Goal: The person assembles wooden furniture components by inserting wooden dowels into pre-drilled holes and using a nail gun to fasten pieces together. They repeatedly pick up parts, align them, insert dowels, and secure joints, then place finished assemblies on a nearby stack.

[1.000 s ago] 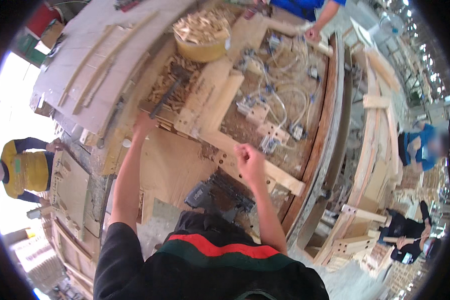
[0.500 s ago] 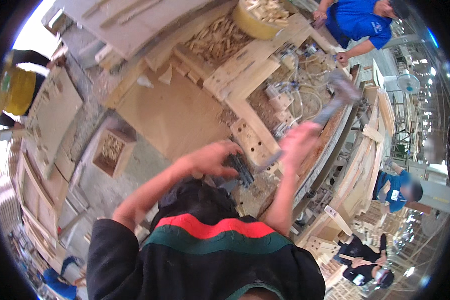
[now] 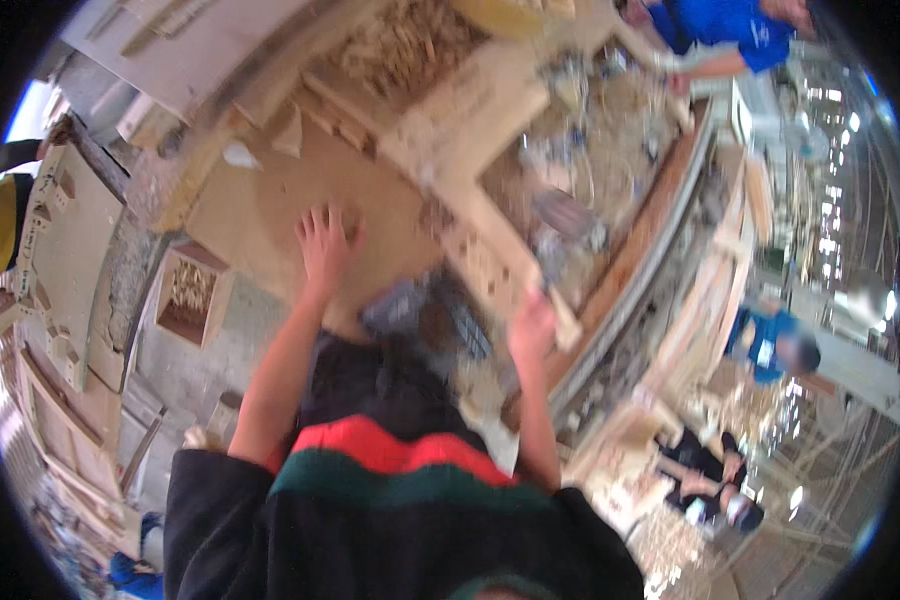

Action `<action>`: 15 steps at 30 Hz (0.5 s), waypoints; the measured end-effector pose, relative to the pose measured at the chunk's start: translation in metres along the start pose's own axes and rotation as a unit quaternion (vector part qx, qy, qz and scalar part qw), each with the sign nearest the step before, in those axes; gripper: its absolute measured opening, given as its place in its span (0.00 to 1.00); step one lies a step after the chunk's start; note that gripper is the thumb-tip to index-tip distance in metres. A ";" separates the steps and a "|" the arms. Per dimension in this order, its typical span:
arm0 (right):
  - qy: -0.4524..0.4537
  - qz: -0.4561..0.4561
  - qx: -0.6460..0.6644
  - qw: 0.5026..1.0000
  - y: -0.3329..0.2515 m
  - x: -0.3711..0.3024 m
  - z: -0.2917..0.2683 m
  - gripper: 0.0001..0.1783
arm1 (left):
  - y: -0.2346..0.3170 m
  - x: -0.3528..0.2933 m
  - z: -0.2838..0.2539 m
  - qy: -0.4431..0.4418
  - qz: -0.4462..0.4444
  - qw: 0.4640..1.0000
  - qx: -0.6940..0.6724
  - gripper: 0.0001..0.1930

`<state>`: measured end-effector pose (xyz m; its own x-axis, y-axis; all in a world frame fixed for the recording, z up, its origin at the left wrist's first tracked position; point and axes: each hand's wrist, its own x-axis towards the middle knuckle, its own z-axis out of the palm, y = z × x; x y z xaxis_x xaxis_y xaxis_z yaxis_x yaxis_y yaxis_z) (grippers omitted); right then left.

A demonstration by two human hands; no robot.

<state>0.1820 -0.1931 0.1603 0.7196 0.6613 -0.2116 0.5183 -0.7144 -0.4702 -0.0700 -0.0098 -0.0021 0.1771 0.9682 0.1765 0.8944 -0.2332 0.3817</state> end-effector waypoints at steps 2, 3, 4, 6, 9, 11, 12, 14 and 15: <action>0.084 -0.059 0.108 0.989 -0.022 0.016 -0.038 0.23 | 0.004 0.004 -0.004 -0.009 -0.010 1.000 -0.017 0.25; 0.129 -0.123 0.137 0.974 -0.028 0.026 -0.056 0.22 | 0.008 -0.008 -0.014 -0.032 -0.018 0.999 -0.030 0.25; 0.185 -0.203 0.166 0.947 -0.028 0.034 -0.070 0.21 | 0.010 -0.005 -0.015 -0.034 -0.017 0.999 -0.027 0.25; 0.147 -0.173 0.547 0.806 -0.105 0.029 -0.084 0.17 | 0.008 0.009 -0.010 -0.023 -0.008 0.999 -0.021 0.25; 0.057 -0.052 0.152 0.985 -0.045 0.016 0.002 0.19 | 0.013 0.007 -0.017 -0.033 -0.007 0.999 -0.021 0.24; -0.033 -0.074 -0.076 0.994 0.021 0.012 0.055 0.23 | 0.018 -0.002 -0.013 -0.035 0.008 0.999 -0.025 0.24; -0.007 -0.059 -0.035 0.998 0.003 0.012 0.036 0.24 | 0.008 0.005 -0.008 -0.026 0.009 1.000 -0.008 0.24; 0.023 0.009 0.164 0.986 -0.074 0.018 -0.044 0.26 | -0.003 -0.003 -0.008 -0.038 -0.006 0.999 0.006 0.23; 0.053 0.020 0.280 0.958 -0.101 0.024 -0.070 0.26 | 0.002 -0.013 -0.013 -0.062 -0.007 0.998 -0.002 0.23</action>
<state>0.1796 -0.1209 0.2621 0.7915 0.5884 -0.1652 0.1812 -0.4842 -0.8560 -0.0757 -0.0240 0.0078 0.2141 0.9751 0.0584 0.8957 -0.2198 0.3866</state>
